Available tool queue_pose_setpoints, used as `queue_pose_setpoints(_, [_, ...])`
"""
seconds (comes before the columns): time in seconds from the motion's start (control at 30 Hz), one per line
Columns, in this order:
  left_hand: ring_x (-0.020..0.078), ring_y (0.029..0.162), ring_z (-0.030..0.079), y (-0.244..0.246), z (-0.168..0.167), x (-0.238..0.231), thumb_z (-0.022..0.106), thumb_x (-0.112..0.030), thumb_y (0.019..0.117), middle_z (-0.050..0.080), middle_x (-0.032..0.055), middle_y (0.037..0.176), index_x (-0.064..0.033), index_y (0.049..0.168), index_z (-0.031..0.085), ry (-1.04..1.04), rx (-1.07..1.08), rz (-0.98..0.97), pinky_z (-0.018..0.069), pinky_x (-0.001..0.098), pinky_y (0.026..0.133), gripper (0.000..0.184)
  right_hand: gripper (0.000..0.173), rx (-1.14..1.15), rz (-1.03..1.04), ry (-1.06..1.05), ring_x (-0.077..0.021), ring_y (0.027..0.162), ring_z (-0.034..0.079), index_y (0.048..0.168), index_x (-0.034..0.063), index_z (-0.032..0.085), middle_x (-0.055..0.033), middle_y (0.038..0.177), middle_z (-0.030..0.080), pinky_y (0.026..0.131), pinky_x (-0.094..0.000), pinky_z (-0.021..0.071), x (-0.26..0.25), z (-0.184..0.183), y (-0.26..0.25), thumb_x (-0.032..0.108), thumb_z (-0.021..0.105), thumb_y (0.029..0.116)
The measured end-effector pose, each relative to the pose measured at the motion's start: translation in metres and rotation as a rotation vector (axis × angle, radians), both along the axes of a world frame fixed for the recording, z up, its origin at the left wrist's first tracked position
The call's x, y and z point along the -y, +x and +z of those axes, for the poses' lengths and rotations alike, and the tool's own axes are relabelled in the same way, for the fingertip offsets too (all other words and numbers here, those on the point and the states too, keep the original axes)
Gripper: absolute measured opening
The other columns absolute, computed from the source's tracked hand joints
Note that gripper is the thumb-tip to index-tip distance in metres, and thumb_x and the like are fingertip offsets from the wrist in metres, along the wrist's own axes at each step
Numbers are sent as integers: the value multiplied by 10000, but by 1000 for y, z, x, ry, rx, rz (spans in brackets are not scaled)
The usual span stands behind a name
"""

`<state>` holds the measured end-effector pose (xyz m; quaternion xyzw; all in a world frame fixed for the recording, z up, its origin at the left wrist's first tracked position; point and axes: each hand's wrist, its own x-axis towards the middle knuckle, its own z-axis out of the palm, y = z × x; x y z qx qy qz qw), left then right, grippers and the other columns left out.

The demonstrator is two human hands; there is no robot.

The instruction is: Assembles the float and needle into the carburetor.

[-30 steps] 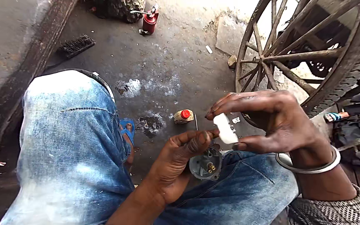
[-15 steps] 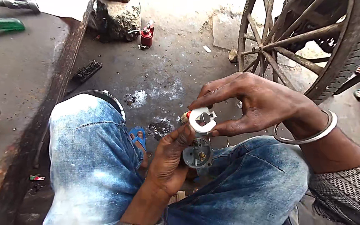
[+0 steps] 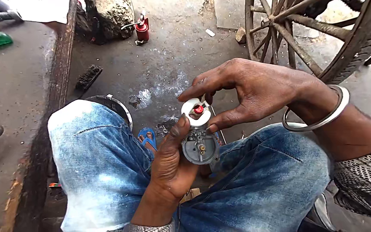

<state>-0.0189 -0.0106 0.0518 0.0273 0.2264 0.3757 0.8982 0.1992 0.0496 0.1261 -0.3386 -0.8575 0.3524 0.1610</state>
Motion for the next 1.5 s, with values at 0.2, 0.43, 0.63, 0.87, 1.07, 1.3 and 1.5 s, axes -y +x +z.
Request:
queue_pose_setpoints(0.2, [184, 1064, 689, 1, 14, 0, 748, -373, 907, 684, 61, 1175, -182, 1189, 688, 38, -4, 51, 601, 370, 875, 346, 598, 14, -254, 43, -62, 1059, 690, 1394, 46, 595, -12, 1250, 692, 852, -221, 616, 16, 31, 13, 384, 714, 914])
queue_pose_setpoints(0.43, [175, 1081, 682, -6, 32, -2, 684, -373, 958, 681, 51, 1201, -183, 1219, 675, 95, 10, 106, 583, 364, 915, 323, 449, -116, -646, 226, -161, 1020, 723, 1336, 77, 618, -33, 1196, 721, 896, -315, 625, 86, 48, 2, 311, 712, 964])
queue_pose_setpoints(0.63, [183, 1067, 689, -9, 41, 1, 672, -339, 975, 693, 75, 1153, -140, 1200, 674, 118, 82, 136, 580, 378, 930, 301, 683, -61, -803, 244, -181, 1150, 674, 1421, 118, 563, -42, 1337, 661, 907, -338, 603, 125, 21, -63, 442, 793, 866])
queue_pose_setpoints(0.87, [131, 908, 703, -5, 46, -1, 622, -259, 1003, 694, 44, 994, -148, 1144, 667, 84, 175, 135, 599, 301, 812, 185, 685, -59, -937, 312, -99, 1157, 650, 1414, 90, 537, -19, 1331, 633, 936, -272, 583, 122, 5, -92, 358, 820, 851])
queue_pose_setpoints(1.07, [186, 1121, 650, -1, 43, -5, 584, -224, 1023, 654, 94, 1211, -115, 1208, 641, 72, 300, 164, 542, 355, 967, 222, 623, -64, -894, 356, -81, 1128, 662, 1353, 60, 586, 3, 1269, 661, 956, -260, 581, 111, 11, -85, 326, 832, 846])
queue_pose_setpoints(1.3, [178, 1106, 656, -2, 46, -6, 594, -299, 1020, 667, 73, 1189, -143, 1218, 646, 109, 237, 196, 546, 373, 961, 257, 288, -882, -1028, 54, -169, 1258, 606, 1288, 108, 632, -14, 1327, 653, 1071, -353, 505, 109, -21, -100, 270, 559, 1061])
queue_pose_setpoints(1.5, [158, 1208, 582, 5, 34, 3, 629, -298, 1006, 574, 29, 1363, -118, 1159, 711, 574, 30, 361, 552, 368, 963, 250, 499, -2029, -1087, -787, -172, 1134, 677, 1198, 168, 653, -40, 1150, 710, 955, -406, 572, 105, -43, -152, 517, 316, 1081])
